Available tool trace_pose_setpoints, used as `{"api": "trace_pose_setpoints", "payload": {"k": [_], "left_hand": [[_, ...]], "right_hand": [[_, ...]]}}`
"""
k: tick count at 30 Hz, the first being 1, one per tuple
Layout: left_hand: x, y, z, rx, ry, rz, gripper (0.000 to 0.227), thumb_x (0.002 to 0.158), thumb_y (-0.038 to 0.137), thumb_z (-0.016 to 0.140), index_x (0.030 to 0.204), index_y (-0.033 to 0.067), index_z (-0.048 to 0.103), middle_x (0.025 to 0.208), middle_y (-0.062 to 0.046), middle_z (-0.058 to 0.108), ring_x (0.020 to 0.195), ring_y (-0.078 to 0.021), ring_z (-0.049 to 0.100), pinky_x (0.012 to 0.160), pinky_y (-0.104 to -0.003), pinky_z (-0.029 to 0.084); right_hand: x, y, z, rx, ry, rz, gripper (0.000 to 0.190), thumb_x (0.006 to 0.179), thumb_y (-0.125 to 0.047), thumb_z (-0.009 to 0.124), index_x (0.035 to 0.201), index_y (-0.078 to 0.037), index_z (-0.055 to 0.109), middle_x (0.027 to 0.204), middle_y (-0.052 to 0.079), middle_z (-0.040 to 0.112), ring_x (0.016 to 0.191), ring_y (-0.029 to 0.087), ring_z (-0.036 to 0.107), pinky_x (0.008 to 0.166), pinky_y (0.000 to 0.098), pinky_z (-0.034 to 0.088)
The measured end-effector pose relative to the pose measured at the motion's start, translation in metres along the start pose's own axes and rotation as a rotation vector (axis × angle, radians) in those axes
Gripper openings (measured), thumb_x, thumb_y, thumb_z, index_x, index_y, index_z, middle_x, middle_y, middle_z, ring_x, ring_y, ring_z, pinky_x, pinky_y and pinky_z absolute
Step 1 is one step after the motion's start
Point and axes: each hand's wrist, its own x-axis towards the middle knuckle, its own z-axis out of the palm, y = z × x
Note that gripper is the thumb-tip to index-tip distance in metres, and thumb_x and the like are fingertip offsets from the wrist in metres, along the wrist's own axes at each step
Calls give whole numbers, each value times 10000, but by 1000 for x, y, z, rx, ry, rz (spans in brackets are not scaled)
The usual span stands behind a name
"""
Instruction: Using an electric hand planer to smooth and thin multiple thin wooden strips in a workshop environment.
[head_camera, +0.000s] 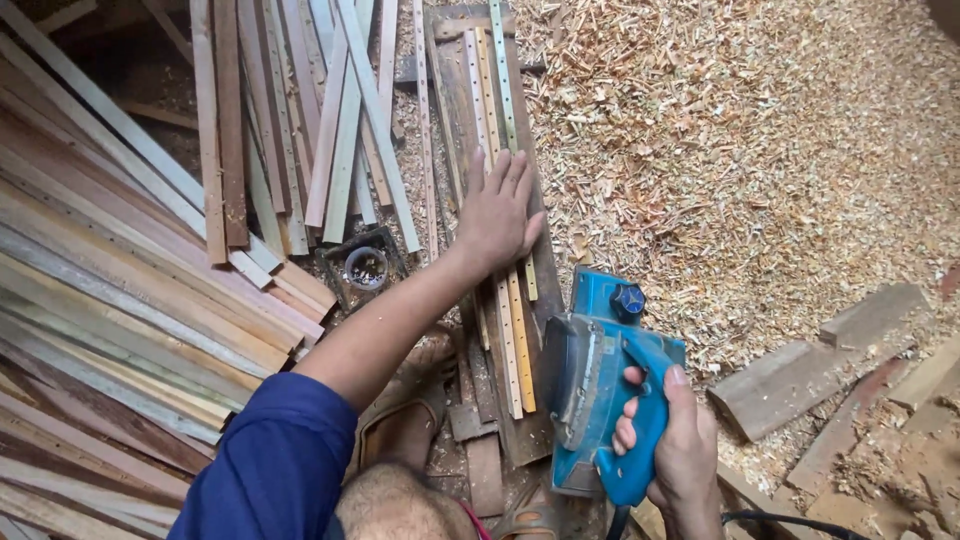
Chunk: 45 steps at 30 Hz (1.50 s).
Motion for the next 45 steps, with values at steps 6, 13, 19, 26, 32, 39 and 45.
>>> {"api": "trace_pose_setpoints", "payload": {"k": [6,13,19,26,32,39,45], "left_hand": [[10,5,-18,111,-70,80,864,1046,655,111,1537,-18,342,1633,-218,290,1517,-393,224,1246,-518,-37],[0,19,-30,51,-143,120,801,1073,583,182,1457,-77,423,1593,-294,321,1501,-453,254,1262,-453,40],[-53,65,-48,257,-279,261,459,988,-69,390,1445,-71,438,1542,-301,386,1441,-472,390,1233,-467,273],[-104,90,-38,331,-317,275,610,1054,498,253,1194,-35,514,1547,-339,400,1468,-497,296,1173,-668,59],[-58,24,1,-168,-19,99,605,1028,537,220,1128,66,585,1643,-269,230,1520,-482,49,1170,-700,-59],[-49,4,-8,-318,112,89,429,982,363,355,1071,23,601,1615,-262,311,1527,-420,135,1194,-687,126],[24,-51,20,-216,227,-53,495,949,396,418,1262,31,535,1649,-226,224,1529,-378,79,1213,-625,8]], "right_hand": [[0,-6,8,-52,90,-14,496,1120,-418,413,1130,37,610,648,90,500,459,158,454,405,319,379],[1,-4,-3,-44,69,-33,503,1116,-433,423,1137,29,619,655,79,520,465,155,466,412,320,398],[-1,-4,-8,-57,111,-26,497,1121,-435,429,1132,22,625,650,74,509,468,152,465,406,312,392],[0,1,-14,-41,133,-40,493,1125,-428,423,1130,27,613,640,77,508,464,147,469,400,307,396],[-5,6,-11,-77,103,-41,486,1108,-432,439,1137,19,616,664,80,529,460,158,490,395,295,401],[-36,27,-18,-200,-119,-67,524,1047,-368,446,1135,115,631,707,143,570,473,201,542,439,335,462],[-71,73,-52,-442,-291,18,509,899,-370,548,1029,90,722,514,88,586,425,184,502,432,311,372]]}}
